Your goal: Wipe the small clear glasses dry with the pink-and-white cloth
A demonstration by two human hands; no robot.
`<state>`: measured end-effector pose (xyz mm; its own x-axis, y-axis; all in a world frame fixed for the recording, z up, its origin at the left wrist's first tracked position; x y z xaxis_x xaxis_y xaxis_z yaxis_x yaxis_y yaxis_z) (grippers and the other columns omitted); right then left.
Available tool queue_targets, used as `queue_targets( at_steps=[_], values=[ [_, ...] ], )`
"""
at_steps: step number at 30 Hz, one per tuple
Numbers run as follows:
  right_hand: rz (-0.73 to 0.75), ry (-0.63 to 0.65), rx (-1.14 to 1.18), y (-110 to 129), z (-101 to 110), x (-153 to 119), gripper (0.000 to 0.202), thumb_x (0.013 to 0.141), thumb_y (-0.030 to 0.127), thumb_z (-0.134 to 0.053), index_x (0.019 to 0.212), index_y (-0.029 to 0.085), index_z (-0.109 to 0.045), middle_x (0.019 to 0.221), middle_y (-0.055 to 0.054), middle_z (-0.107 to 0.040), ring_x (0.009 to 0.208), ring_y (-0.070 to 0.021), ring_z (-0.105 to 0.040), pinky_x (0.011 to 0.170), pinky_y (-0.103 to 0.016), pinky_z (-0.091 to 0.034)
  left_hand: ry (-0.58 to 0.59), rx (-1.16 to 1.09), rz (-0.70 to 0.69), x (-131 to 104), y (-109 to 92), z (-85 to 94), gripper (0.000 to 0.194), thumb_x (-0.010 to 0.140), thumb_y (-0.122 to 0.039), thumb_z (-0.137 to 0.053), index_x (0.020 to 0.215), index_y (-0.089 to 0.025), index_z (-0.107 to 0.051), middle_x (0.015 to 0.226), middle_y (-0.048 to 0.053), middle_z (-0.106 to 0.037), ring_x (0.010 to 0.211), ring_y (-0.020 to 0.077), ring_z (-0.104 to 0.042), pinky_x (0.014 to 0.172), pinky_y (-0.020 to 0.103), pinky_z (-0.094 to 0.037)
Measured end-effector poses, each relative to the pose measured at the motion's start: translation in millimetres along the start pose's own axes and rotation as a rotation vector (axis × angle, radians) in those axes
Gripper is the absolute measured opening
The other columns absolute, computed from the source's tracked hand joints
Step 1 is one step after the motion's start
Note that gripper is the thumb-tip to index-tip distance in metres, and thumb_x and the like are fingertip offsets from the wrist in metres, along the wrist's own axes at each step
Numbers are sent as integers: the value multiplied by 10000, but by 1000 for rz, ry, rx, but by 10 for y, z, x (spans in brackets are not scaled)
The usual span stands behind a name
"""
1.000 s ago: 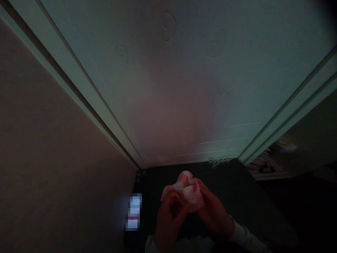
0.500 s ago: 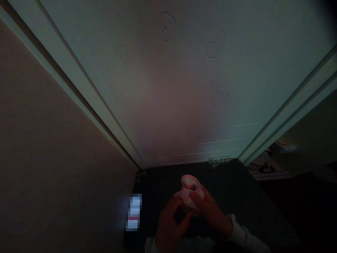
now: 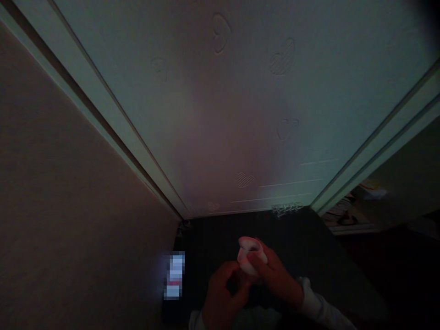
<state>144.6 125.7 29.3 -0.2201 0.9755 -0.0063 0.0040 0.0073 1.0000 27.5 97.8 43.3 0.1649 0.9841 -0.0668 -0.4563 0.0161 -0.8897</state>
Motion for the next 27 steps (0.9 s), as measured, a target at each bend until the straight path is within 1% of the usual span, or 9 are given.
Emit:
queue_targets(
  at_steps=[4,7,10,12,14,16,19,23,27],
  values=[
    [-2,30,23,9,-7,-7,332,862,464,-464,949,180,-613,799,-34,-621,701,-170,-564,639,-283,-461,1,6,3,-23,24,14,222,687,-223,-642,901,-182,-682,772,47,-689,700,195,-601,658,284,-464],
    [-8,11,5,-32,27,-17,332,863,472,-467,920,192,-637,794,-35,-619,713,-185,-568,653,-299,-461,6,-11,0,-22,45,16,230,677,-216,-661,902,-190,-700,788,56,-702,704,202,-605,670,294,-463],
    [-45,-63,-61,-130,111,-35,357,847,486,-494,994,205,-658,921,-67,-641,849,-233,-582,743,-339,-458,-16,-43,11,-14,91,35,237,643,-209,-685,877,-204,-722,785,59,-721,678,206,-601,647,298,-464],
    [-69,-67,-90,-165,116,-43,386,857,500,-467,1029,214,-662,956,-76,-649,875,-247,-588,746,-348,-462,-34,-67,30,-17,135,51,260,615,-217,-709,874,-221,-733,805,57,-733,678,211,-604,651,304,-467],
    [-59,-10,-114,-131,56,-42,415,878,506,-413,1011,214,-676,897,-73,-659,814,-240,-603,698,-342,-471,-44,-77,52,-28,168,61,284,610,-230,-720,893,-235,-737,822,53,-739,685,214,-608,656,304,-468],
    [-30,19,-156,-57,22,-38,435,887,499,-390,995,204,-691,864,-75,-665,795,-241,-611,697,-347,-472,-20,-68,66,-39,174,41,291,621,-245,-718,911,-237,-736,826,52,-738,682,212,-607,643,295,-465],
    [9,-22,-217,31,50,-31,436,893,473,-391,1014,186,-695,889,-91,-674,833,-249,-618,747,-363,-467,9,-81,65,-38,130,17,263,637,-244,-695,896,-220,-734,778,46,-725,649,195,-587,604,272,-448],
    [87,-34,-265,101,26,-23,431,921,421,-348,1007,177,-693,826,-85,-668,759,-224,-619,679,-335,-466,23,-152,78,-10,69,10,213,626,-231,-661,826,-192,-724,665,19,-670,582,160,-521,547,245,-399],
    [149,-51,-290,176,9,-32,391,920,400,-371,973,190,-696,753,-57,-638,688,-197,-596,634,-309,-445,43,-234,137,5,87,-20,172,619,-229,-643,771,-172,-700,568,-20,-584,518,119,-433,499,225,-332]
  ],
)
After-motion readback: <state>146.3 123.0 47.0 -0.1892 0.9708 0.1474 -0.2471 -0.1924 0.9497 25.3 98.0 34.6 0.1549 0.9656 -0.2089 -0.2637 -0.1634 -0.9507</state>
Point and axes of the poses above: each hand's wrist, its own x-axis towards the middle knuckle, its own z-axis out of the back of the hand, y = z × x, the point moved 10 cm from there along x, towards the middle knuckle
